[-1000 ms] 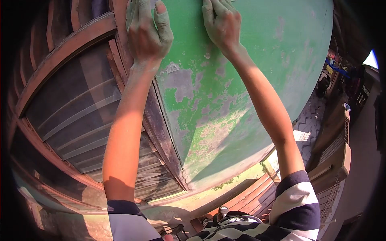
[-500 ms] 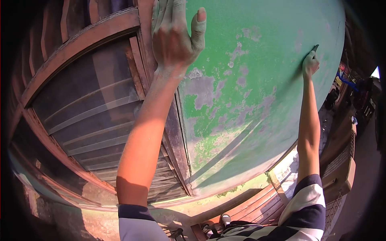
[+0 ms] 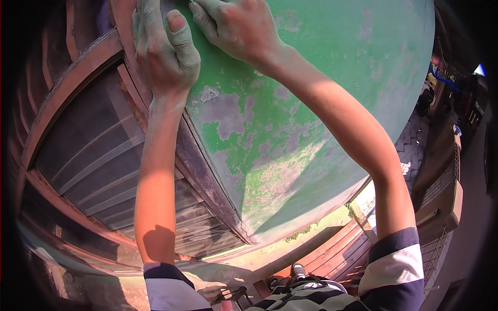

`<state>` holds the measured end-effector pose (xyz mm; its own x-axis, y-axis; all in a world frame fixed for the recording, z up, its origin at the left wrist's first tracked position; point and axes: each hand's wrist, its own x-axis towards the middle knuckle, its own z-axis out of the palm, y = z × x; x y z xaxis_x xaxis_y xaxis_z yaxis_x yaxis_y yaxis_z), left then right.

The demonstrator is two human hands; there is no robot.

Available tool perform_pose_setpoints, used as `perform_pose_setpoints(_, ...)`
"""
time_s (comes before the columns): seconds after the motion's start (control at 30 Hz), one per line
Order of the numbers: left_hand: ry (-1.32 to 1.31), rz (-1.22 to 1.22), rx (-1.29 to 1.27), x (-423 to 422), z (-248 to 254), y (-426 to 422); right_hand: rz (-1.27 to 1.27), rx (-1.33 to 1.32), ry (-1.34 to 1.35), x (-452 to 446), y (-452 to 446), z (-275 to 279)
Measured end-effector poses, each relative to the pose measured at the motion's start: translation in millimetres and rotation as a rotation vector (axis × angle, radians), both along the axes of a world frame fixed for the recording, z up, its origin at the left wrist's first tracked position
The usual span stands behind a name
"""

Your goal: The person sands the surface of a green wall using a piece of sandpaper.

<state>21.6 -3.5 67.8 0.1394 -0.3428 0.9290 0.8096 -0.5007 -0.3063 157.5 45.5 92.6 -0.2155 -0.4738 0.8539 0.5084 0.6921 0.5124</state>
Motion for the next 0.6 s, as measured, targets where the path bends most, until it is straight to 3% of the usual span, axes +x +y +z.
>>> perform_pose_setpoints(0.03, 0.005, -0.003, -0.007, -1.7, -0.9, 3.1, -0.065, 0.129, -0.076, -15.6, 9.3, -12.0)
perform_pose_setpoints(0.1, 0.074, 0.087, 0.074, -11.2, 1.2, 6.6, -0.032, 0.091, -0.164, 7.0, 0.3, -14.1)
perform_pose_setpoints(0.17, 0.068, 0.013, 0.026, -6.5, -0.7, 2.3, -0.089, -0.058, -0.058, 43.9, 7.7, -3.9)
perform_pose_setpoints(0.2, 0.057, -0.063, -0.028, -4.1, -1.6, -0.6, -0.081, -0.149, 0.059, 66.1, 4.3, 1.1)
perform_pose_setpoints(0.27, 0.063, 0.024, 0.009, -8.6, 1.5, 7.7, -0.179, -0.139, 0.392, 122.6, 42.7, 12.3)
perform_pose_setpoints(0.3, 0.064, 0.107, 0.034, -10.2, 2.5, 10.5, -0.414, -0.451, 0.646, 180.9, 95.0, 14.9)
perform_pose_setpoints(0.33, 0.070, 0.119, 0.038, -8.0, 2.5, 9.1, -0.340, -0.411, 0.805, 196.9, 97.1, 11.2)
perform_pose_setpoints(0.4, 0.046, 0.143, 0.033, -4.4, 0.7, 9.5, -0.494, -0.720, 1.027, 240.5, 115.1, 10.2)
perform_pose_setpoints(0.5, 0.036, 0.204, 0.023, -0.2, 1.7, -0.6, -0.571, -0.778, 0.917, 220.7, 95.8, 11.3)
perform_pose_setpoints(0.6, 0.081, 0.230, 0.007, -1.4, -1.0, -12.2, -0.355, -0.332, 0.465, 153.5, 63.9, -11.3)
